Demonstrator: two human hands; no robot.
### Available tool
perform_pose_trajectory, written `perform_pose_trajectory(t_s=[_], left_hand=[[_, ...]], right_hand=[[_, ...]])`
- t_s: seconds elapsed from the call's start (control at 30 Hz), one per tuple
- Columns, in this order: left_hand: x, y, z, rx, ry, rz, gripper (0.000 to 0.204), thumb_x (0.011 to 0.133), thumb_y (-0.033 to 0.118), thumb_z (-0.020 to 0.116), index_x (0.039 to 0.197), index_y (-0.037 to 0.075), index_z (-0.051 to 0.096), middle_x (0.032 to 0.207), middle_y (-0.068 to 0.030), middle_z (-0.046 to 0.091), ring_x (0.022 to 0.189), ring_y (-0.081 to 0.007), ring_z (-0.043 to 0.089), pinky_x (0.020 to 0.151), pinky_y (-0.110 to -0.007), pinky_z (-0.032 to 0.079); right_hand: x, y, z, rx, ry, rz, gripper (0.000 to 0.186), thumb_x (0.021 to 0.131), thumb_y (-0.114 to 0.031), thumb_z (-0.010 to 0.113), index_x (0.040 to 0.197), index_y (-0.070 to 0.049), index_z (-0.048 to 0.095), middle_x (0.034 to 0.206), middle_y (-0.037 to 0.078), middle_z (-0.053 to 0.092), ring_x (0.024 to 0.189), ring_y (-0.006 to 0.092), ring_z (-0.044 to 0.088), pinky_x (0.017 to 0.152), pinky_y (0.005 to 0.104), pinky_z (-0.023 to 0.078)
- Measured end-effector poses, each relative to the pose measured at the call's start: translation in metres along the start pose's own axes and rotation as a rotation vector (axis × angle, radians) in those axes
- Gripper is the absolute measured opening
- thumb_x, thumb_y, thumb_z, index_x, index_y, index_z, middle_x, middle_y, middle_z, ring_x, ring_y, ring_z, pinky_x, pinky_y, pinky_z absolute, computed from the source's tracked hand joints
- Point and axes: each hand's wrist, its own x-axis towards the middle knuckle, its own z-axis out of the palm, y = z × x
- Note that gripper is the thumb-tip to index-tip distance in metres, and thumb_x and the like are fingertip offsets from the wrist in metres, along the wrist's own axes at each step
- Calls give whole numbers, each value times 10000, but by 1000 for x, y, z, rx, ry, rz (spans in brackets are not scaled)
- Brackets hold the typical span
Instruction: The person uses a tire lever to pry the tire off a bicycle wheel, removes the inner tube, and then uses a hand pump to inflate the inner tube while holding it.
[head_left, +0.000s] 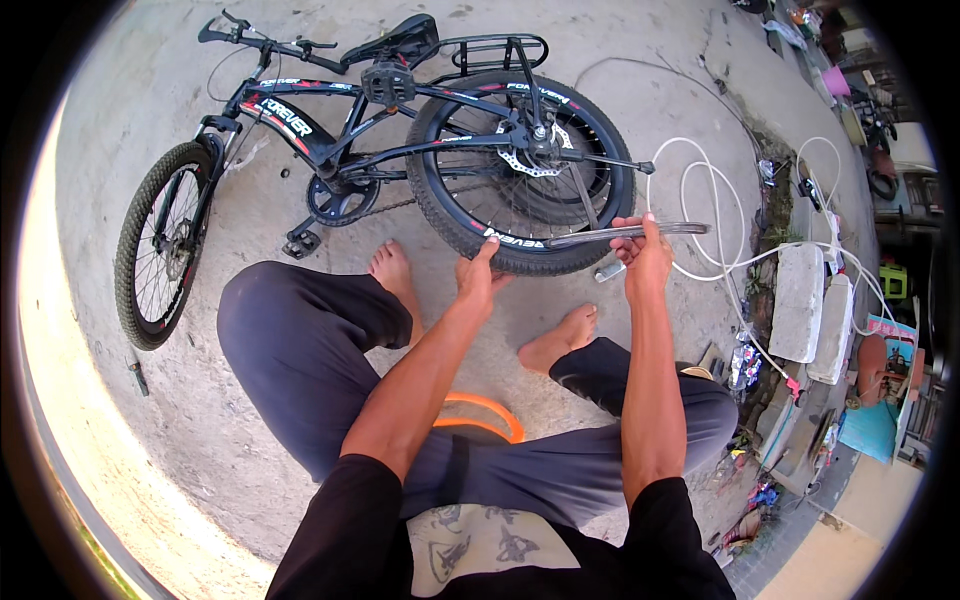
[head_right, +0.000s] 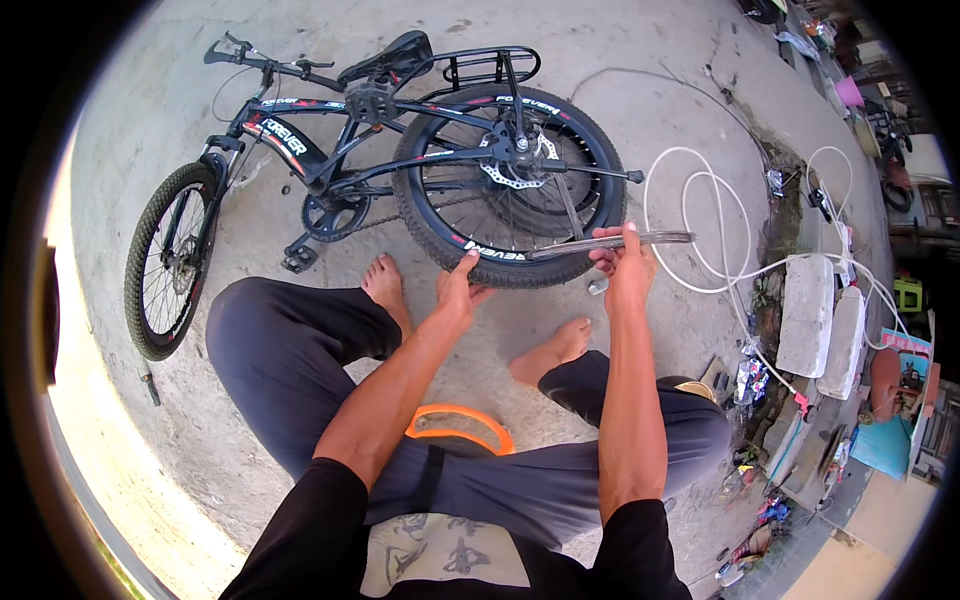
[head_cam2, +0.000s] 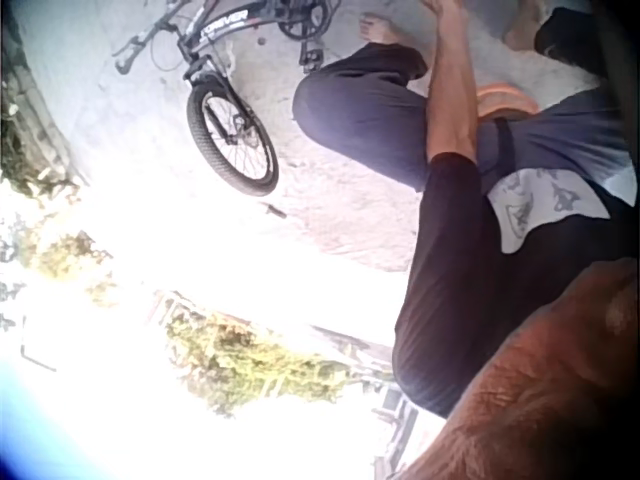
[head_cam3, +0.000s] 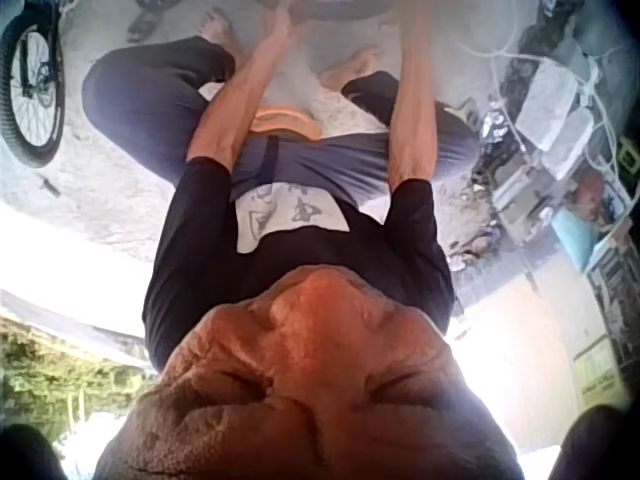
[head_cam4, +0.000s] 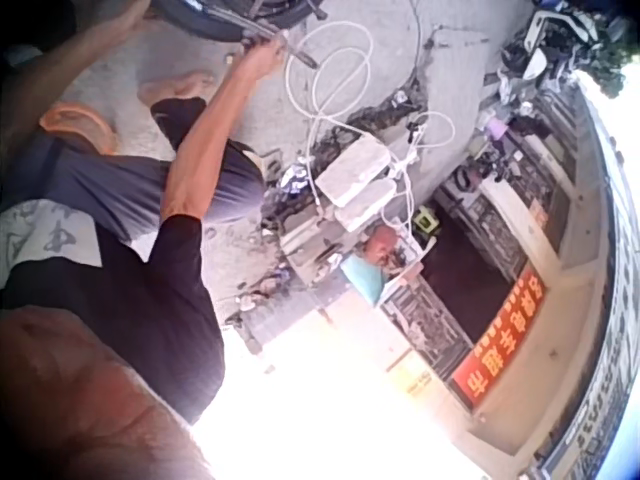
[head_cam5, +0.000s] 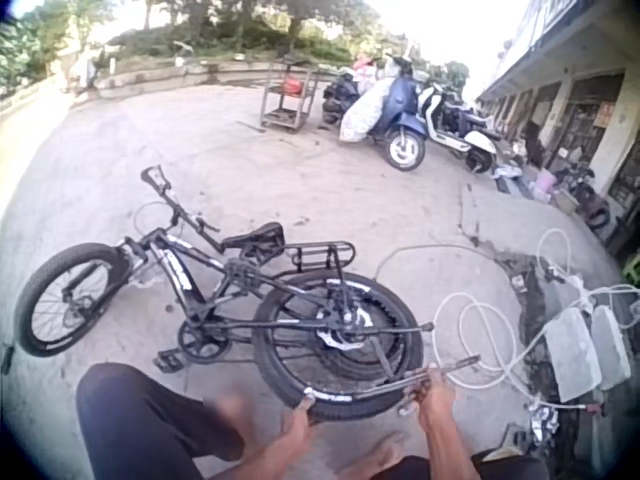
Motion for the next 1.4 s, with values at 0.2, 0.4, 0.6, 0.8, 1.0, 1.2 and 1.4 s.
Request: perform_pose_trajectory(t_s=[0.2, 0.4, 0.6, 0.8, 1.0, 1.2, 1.4], left_hand=[[0, -3, -1, 116, -110, -83, 427, 876, 260, 736, 1158, -11, 566, 1080, -154, 665, 994, -297, 672, 870, -448, 591], [1, -11, 7, 3, -153, -19, 347, 877, 147, 721, 1161, 8, 580, 1117, -133, 662, 976, -272, 677, 891, -435, 582], [6, -13, 5, -46, -216, -55, 283, 897, 64, 669, 1158, -2, 583, 1114, -129, 673, 993, -267, 683, 883, -459, 562], [12, -16, 2, -91, -231, -58, 238, 903, 27, 642, 1132, -14, 591, 1096, -144, 685, 973, -274, 693, 864, -471, 564], [17, -15, -4, -136, -237, -55, 173, 913, -25, 610, 1086, -33, 602, 1084, -157, 681, 994, -306, 692, 893, -481, 596], [17, -13, -4, -128, -242, -45, 172, 915, -36, 602, 1087, -33, 603, 1085, -158, 669, 999, -307, 683, 880, -480, 599], [5, -5, -6, -107, -277, -84, 178, 933, 14, 599, 1107, -23, 589, 1075, -137, 667, 992, -289, 678, 901, -459, 587]], right_hand=[[-74, 14, -17, -18, -134, -140, 315, 982, -210, 607, 1059, 84, 691, 1067, 182, 708, 905, 210, 690, 807, 305, 566], [-129, 48, -20, -63, -30, -245, 293, 992, -143, 575, 1070, 124, 667, 1152, 207, 672, 1014, 273, 675, 922, 362, 546], [-147, 82, -26, 35, -135, -227, 270, 1004, -107, 550, 1088, 134, 637, 1257, 248, 602, 1075, 306, 647, 992, 395, 515], [-154, 112, -30, 212, -102, -210, 279, 1003, -79, 534, 1198, 113, 591, 1330, 229, 563, 1178, 321, 603, 1051, 400, 492], [-155, 131, -20, 476, 2, -18, 304, 1006, -107, 544, 1240, 87, 567, 1372, 178, 556, 1153, 319, 630, 1033, 379, 510], [-165, 132, 2, 274, -17, -78, 249, 1008, -63, 505, 1163, 103, 606, 1368, 182, 547, 1131, 295, 640, 988, 359, 522], [-118, 30, 53, -548, -159, -455, 321, 995, -205, 571, 883, 66, 702, 805, 140, 696, 683, 164, 686, 627, 287, 534]])
